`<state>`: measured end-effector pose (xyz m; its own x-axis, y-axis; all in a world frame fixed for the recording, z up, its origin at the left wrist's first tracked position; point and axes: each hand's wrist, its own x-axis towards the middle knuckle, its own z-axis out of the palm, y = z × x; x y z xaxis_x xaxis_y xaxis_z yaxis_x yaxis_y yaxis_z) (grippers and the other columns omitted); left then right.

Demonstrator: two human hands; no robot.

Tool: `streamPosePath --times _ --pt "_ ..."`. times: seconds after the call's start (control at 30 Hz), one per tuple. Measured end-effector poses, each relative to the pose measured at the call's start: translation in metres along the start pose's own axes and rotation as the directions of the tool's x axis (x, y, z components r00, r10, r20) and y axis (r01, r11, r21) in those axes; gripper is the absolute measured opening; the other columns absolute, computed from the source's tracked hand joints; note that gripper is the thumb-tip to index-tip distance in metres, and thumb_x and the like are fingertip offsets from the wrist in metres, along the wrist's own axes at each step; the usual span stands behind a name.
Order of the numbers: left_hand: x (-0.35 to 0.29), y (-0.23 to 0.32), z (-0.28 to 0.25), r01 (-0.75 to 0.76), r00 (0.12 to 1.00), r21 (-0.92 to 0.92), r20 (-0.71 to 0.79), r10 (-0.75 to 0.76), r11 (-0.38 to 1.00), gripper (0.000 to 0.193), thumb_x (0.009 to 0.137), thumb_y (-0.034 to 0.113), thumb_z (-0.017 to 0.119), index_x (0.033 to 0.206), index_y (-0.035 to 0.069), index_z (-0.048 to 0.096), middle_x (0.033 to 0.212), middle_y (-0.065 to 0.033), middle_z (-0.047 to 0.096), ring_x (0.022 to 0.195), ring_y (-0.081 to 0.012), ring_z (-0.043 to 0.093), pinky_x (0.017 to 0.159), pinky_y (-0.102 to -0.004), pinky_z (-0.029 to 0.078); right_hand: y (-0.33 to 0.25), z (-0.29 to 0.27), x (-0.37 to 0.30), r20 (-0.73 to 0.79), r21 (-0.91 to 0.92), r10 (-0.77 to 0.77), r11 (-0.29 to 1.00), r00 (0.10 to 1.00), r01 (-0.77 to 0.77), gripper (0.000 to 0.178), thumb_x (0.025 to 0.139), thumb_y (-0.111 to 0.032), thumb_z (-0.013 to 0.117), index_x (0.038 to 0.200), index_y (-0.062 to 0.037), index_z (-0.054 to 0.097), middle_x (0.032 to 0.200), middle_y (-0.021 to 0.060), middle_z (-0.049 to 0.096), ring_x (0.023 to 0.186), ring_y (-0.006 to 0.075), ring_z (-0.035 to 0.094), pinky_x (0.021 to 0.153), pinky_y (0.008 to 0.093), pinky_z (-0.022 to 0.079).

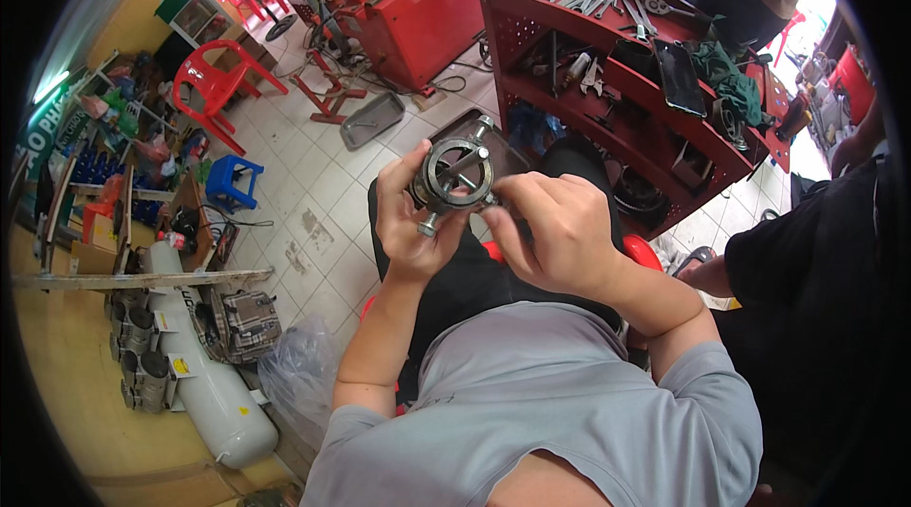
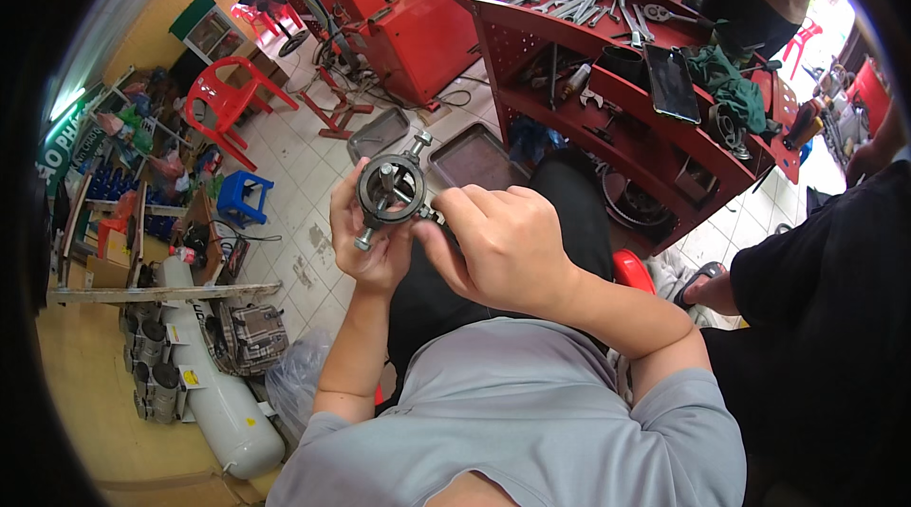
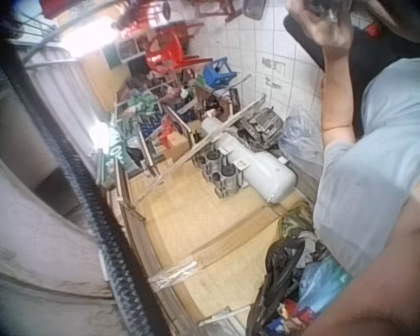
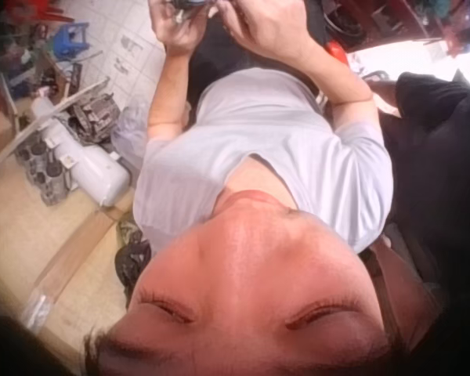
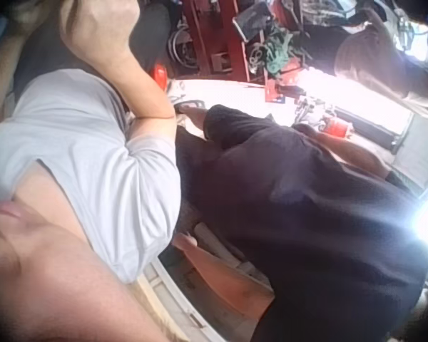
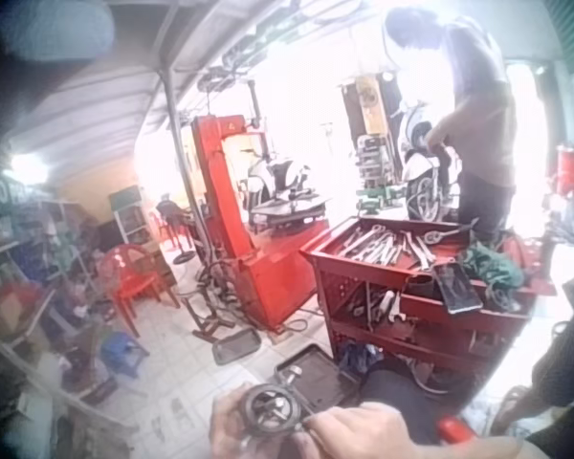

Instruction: The person sits on a low stool in a workshop and assembles a cylindrical mechanical component, likely a starter motor. They insert a small metal pin into the component, rotate it to check alignment, and use a wrench to tighten a bolt on the side. The person repeatedly adjusts the pin and rotates the part to ensure proper fit.

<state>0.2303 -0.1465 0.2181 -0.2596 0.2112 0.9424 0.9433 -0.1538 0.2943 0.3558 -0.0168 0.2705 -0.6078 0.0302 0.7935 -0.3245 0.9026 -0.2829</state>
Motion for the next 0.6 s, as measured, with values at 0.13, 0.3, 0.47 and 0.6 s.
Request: streamPosePath --times 0.13,0.3,0.47,0.6 --pt "0.001 -0.001 0.0 -0.012 1.0 0.008 0.001 0.012 1.0 0.027 0.068 0.007 0.08 0.094 0.011 0.073 0.124 -0.0191 0.054 0.096 -0.0288 0.056 0.077 -0.0345 0.048 -0.003 0.0 0.003 -0.027 0.044 0.017 0.999 1.0 -0.015 0.022 0.074 -0.016 0.07 0.079 -0.0058 0.051 0.059 0.0041 0.049 0.047 0.0198 0.051 0.045 0.03 0.036" --pt "0.004 0.001 -0.001 -0.007 1.0 0.023 0.016 0.007 1.0 0.028 0.068 0.006 0.08 0.094 0.01 0.073 0.124 -0.0197 0.054 0.095 -0.0287 0.056 0.076 -0.0343 0.048 0.001 0.004 -0.003 0.013 -0.034 -0.021 0.999 1.0 0.021 0.022 0.076 -0.017 0.069 0.077 -0.0061 0.05 0.059 0.0041 0.049 0.046 0.0196 0.05 0.045 0.0306 0.034" --pt "0.003 0.0 -0.001 -0.026 0.999 0.033 0.02 0.025 0.999 0.027 0.067 0.005 0.08 0.093 0.009 0.073 0.124 -0.0205 0.053 0.095 -0.0288 0.056 0.076 -0.0341 0.048 0.0 0.007 -0.004 0.001 -0.027 -0.016 0.999 1.0 0.016 0.023 0.078 -0.016 0.068 0.076 -0.0065 0.048 0.058 0.0043 0.048 0.044 0.0196 0.048 0.044 0.0309 0.033" --pt "0.006 0.002 0.0 -0.028 0.999 0.035 0.023 0.027 0.999 0.027 0.068 0.005 0.079 0.093 0.009 0.072 0.125 -0.0219 0.052 0.095 -0.0293 0.056 0.076 -0.0344 0.049 0.003 0.011 -0.005 -0.005 -0.018 -0.031 0.999 1.0 0.031 0.022 0.08 -0.015 0.067 0.077 -0.0058 0.048 0.058 0.0044 0.047 0.043 0.0197 0.048 0.044 0.0311 0.033"
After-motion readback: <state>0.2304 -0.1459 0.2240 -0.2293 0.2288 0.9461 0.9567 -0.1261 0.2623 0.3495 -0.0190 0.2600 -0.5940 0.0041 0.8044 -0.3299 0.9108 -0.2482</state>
